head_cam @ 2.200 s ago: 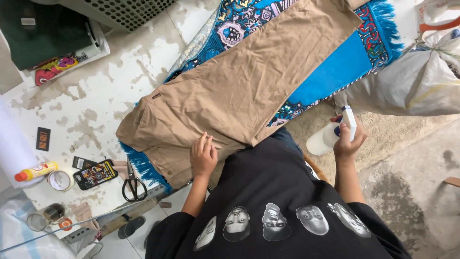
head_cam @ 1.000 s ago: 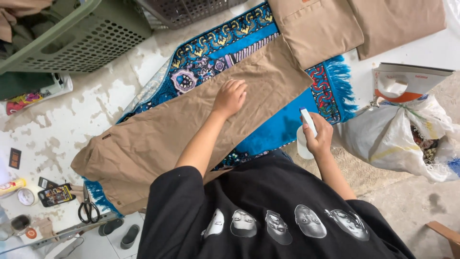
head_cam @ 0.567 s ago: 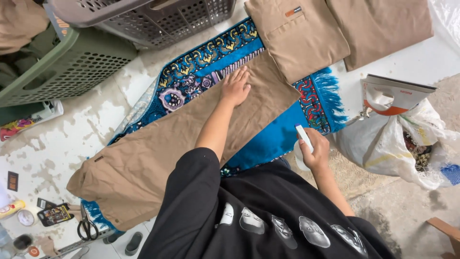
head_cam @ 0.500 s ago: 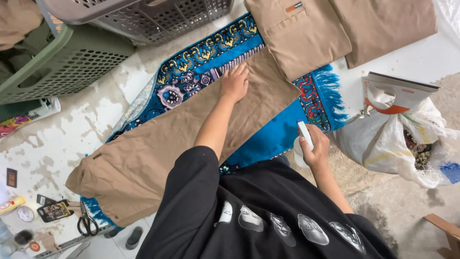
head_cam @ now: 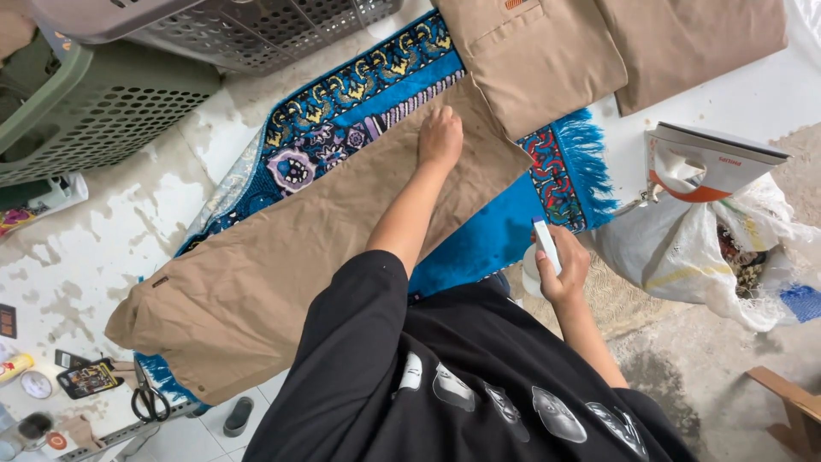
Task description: The person is ironing a pair of pants, which involves smoothing the fabric, spraying it with water, and pressing it with a hand iron.
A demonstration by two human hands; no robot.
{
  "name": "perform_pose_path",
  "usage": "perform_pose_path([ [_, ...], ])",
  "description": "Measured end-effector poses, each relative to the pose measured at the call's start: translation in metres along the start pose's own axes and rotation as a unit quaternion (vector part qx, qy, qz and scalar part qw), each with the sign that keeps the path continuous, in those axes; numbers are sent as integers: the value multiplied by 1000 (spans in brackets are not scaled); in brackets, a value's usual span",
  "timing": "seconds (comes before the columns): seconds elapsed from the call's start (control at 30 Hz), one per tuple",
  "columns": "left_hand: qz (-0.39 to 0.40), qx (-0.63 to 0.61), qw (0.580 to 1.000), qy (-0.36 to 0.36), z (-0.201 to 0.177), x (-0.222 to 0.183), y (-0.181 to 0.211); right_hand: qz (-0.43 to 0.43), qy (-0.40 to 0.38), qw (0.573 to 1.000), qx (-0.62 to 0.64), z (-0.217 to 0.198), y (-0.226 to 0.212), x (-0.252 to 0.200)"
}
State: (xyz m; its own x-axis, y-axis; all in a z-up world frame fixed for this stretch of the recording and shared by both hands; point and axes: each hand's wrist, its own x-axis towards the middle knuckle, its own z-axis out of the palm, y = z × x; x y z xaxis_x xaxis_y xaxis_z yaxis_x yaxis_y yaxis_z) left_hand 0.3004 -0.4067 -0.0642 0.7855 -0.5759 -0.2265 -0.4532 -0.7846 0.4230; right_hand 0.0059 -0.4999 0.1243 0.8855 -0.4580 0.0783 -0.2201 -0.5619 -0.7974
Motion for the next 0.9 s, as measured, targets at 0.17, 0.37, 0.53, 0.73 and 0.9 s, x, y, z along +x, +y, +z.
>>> perform_pose_path([
  [0.17,-60,-37,998,2,-54,-31,1,-16,0,1000,5,3,-5,-2],
  [0.37,-69,-268,961,3,-65,-144,-73,-22,-1,1000,13,8,-12,-6],
  [0.53,-135,-334,928,-93,-60,-321,-110,-4,-32,999,-4,11,-4,-22],
  [0.73,-219,-427,873,-87,-80,-503,-112,19,-39,998,-54,12,-9,-36],
  [0.9,-447,-441,775,-63,5,-635,-135,27,-45,998,-31,31,-13,-37],
])
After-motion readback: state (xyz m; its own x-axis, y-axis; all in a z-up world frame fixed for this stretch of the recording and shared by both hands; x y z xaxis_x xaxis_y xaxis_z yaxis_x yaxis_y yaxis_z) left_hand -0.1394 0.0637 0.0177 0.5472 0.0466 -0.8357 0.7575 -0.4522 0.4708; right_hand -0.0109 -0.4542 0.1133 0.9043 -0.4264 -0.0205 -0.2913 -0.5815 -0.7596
